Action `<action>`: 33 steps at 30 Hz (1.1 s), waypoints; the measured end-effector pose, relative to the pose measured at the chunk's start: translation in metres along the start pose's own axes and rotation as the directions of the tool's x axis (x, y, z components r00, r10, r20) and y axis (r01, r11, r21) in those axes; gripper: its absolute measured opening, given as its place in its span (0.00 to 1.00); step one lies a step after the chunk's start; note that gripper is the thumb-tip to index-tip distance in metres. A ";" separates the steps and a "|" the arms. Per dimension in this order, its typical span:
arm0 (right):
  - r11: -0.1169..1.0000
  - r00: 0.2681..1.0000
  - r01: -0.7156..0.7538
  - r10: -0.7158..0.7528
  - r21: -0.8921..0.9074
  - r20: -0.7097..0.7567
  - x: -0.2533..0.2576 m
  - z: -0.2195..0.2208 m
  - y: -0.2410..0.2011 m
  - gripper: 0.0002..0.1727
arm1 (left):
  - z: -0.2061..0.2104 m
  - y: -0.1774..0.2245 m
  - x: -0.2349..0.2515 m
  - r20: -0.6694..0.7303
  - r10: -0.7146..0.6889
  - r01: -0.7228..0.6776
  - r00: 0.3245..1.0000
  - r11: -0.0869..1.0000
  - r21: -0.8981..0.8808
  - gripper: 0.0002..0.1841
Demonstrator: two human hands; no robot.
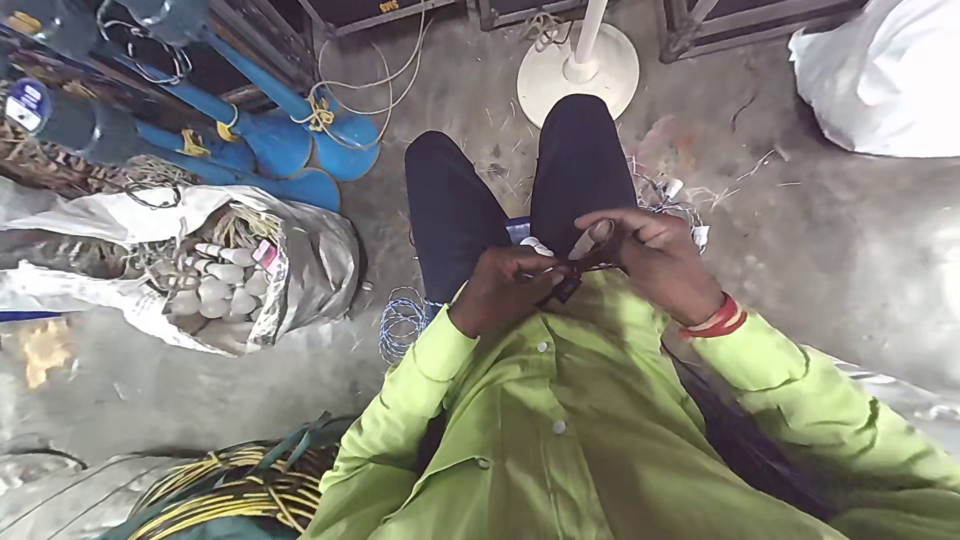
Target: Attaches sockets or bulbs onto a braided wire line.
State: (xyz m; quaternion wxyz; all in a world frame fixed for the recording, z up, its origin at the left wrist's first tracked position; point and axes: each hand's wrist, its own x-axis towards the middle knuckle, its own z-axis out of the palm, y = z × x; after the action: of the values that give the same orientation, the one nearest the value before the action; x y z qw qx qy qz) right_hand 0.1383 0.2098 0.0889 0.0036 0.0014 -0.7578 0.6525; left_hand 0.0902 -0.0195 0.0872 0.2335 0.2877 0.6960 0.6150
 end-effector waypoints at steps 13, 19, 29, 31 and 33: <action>0.953 0.957 -0.286 0.290 -0.104 0.021 0.008 0.016 0.003 0.11 | 0.013 -0.010 -0.001 -0.054 0.399 -0.257 0.916 0.682 0.685 0.10; 0.963 0.956 -0.265 0.269 0.044 -0.121 0.004 0.012 0.000 0.19 | 0.008 -0.007 0.001 -0.223 0.125 -0.034 0.967 0.928 0.371 0.07; 0.997 0.955 0.069 -0.061 0.016 -0.289 -0.016 0.023 0.007 0.15 | 0.023 -0.013 0.002 -0.337 -0.024 0.028 0.941 1.000 0.007 0.07; 0.976 0.943 0.206 -0.217 -0.071 -0.250 -0.015 0.027 0.013 0.17 | 0.025 -0.011 0.005 -0.345 -0.065 0.065 0.936 0.998 -0.011 0.08; 0.959 0.934 0.265 -0.282 -0.101 -0.218 -0.011 0.028 0.014 0.20 | 0.029 -0.011 0.007 -0.367 -0.026 0.042 0.930 0.998 0.037 0.06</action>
State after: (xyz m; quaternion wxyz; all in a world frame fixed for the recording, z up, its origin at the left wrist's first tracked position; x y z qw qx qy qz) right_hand 0.1488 0.1839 0.0706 0.1821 0.0311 -0.7671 0.6144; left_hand 0.1038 0.0051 0.0728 0.1038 0.1608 0.7456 0.6383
